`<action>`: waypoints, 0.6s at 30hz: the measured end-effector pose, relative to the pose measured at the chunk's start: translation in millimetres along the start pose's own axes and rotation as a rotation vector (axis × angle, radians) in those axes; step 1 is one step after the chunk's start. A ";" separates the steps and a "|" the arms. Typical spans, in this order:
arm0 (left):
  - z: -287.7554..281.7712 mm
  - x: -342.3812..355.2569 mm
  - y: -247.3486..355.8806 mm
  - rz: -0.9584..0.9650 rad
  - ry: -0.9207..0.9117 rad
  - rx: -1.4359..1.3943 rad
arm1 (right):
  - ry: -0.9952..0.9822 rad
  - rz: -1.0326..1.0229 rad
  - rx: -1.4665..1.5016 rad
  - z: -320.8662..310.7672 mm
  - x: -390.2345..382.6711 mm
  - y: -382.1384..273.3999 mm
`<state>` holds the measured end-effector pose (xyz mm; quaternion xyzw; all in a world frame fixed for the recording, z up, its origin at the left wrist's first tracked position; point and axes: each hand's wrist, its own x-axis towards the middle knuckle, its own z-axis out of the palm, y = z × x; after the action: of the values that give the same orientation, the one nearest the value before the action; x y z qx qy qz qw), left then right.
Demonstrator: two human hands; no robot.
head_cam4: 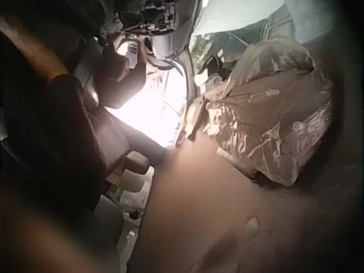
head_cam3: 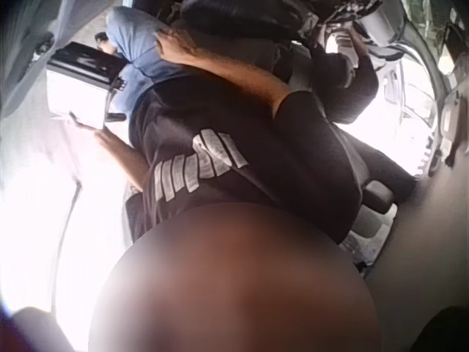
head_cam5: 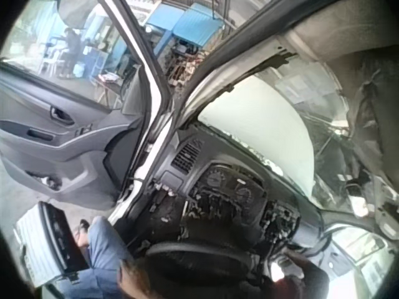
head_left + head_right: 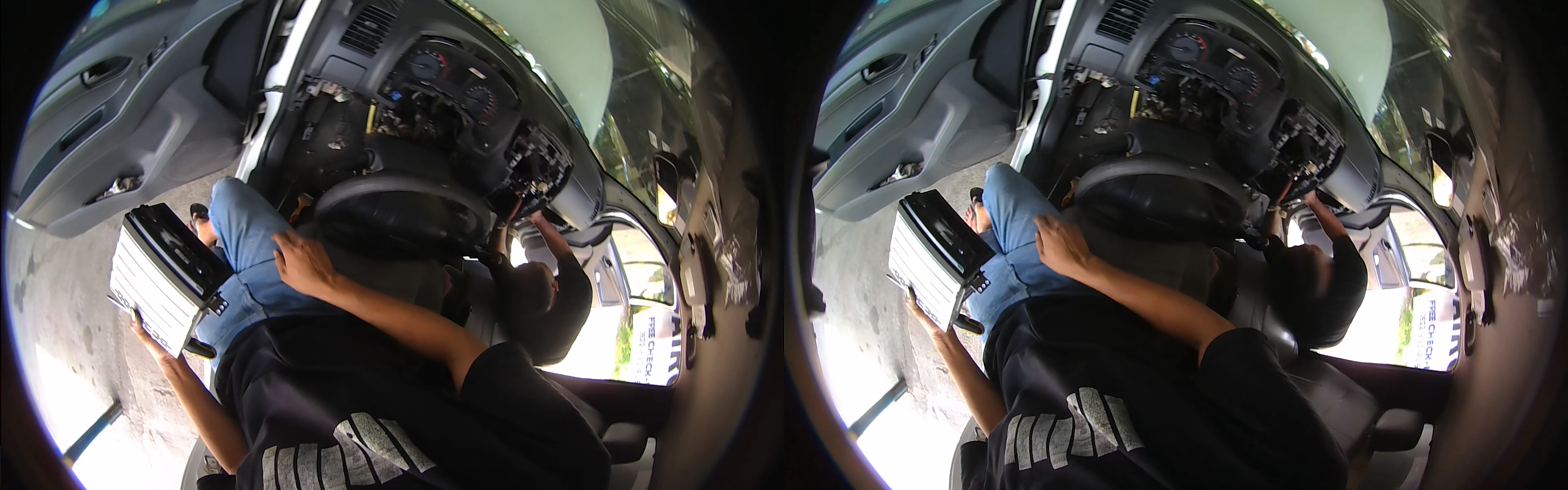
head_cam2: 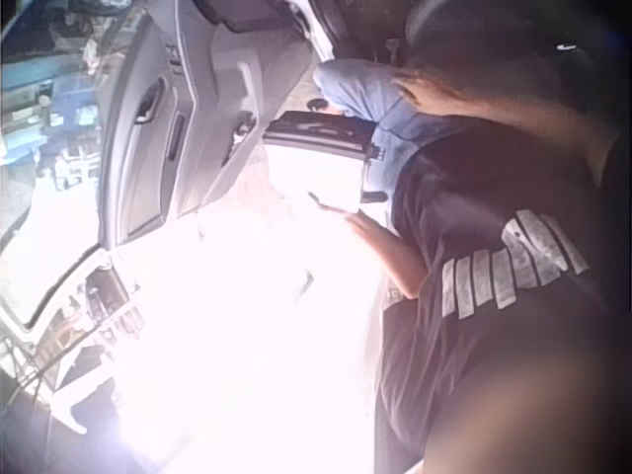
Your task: The person removes the dashboard trim and uses a screwdriver to detach the car stereo. They disconnect the wiring harness, clean the stereo unit with a cloth, and reinstall it into the dashboard cavity, securing it with screws.
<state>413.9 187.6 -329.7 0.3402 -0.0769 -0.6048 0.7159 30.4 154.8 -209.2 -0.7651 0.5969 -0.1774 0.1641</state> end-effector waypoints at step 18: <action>73.6 -18.9 -23.2 0.929 -0.395 0.747 | -0.426 1.406 1.001 -17.6 -263.1 151.8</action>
<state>351.8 175.1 -281.8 0.3802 -0.5540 -0.2142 0.7090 -166.8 374.2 -283.8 -0.0769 0.7380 -0.1296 0.6578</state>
